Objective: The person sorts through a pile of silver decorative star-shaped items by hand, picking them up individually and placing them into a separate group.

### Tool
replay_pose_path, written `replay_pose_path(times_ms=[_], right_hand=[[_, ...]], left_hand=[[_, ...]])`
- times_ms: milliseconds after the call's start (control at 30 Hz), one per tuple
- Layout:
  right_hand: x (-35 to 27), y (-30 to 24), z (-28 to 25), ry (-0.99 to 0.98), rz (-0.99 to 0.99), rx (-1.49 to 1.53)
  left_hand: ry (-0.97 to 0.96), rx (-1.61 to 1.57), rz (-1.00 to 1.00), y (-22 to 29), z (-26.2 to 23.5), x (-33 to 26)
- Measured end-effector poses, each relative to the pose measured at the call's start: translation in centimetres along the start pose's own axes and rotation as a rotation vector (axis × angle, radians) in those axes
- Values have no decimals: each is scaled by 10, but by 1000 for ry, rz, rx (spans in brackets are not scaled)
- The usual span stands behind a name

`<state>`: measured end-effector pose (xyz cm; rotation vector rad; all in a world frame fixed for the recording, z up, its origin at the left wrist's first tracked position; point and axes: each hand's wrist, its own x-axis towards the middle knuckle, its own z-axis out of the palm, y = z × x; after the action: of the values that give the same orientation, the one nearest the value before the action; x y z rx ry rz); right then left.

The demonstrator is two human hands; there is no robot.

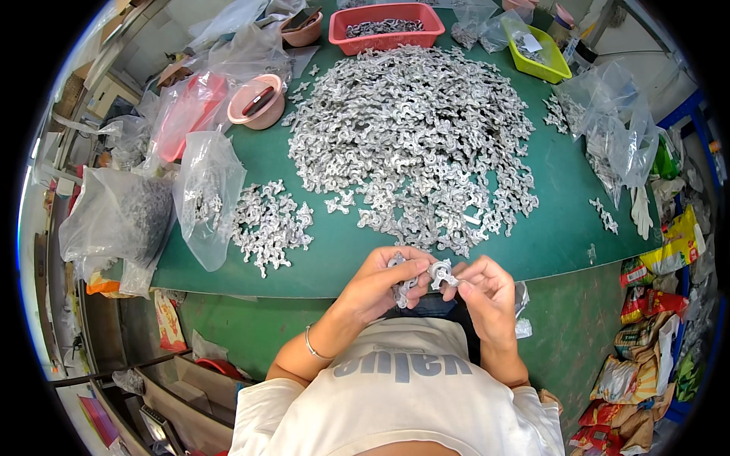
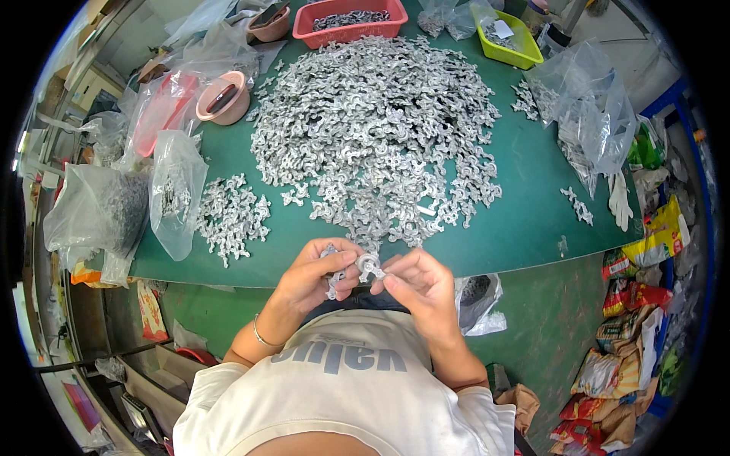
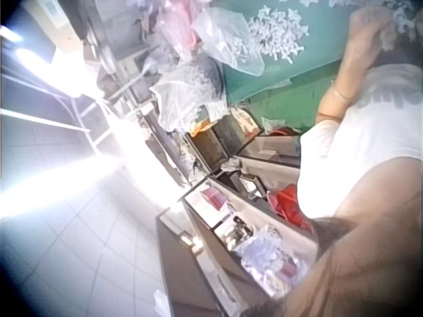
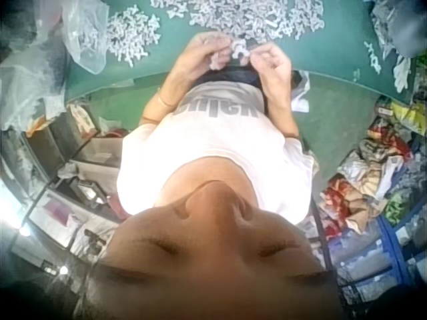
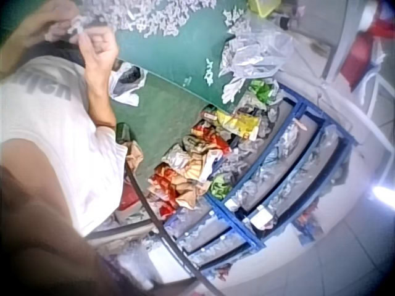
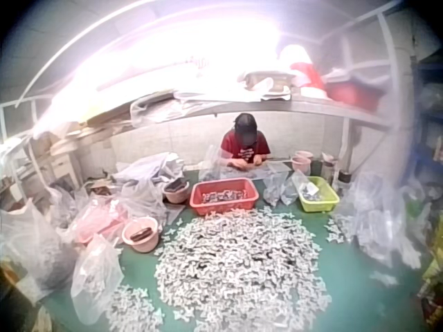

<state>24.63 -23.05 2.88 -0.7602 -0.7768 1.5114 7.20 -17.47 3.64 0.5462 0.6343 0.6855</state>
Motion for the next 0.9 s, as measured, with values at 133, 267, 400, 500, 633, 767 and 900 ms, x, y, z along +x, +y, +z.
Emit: replay_pose_path(times_ms=[133, 267, 400, 500, 633, 767, 900], right_hand=[[-3, -2, 4, -45, -43, -33], [-4, -3, 3, -83, -109, -68], [-9, -8, 4, -51, -155, -142], [-16, -8, 1, -5, -346, -181], [-18, -15, 5, -15, -561, -371], [-20, -17, 10, -6, -611, -455], [-20, -17, 23, -6, -657, -525]], left_hand=[[-18, -37, -37, 1, -1, 0], [-62, -64, -66, 1, -1, 2], [-85, -63, -42, 3, 8, 5], [-139, 45, -20, 9, 21, 10], [-260, 37, -28, 8, 28, 16], [-335, 23, -53, 12, 29, 17], [-396, -6, -65, 16, 22, 14]])
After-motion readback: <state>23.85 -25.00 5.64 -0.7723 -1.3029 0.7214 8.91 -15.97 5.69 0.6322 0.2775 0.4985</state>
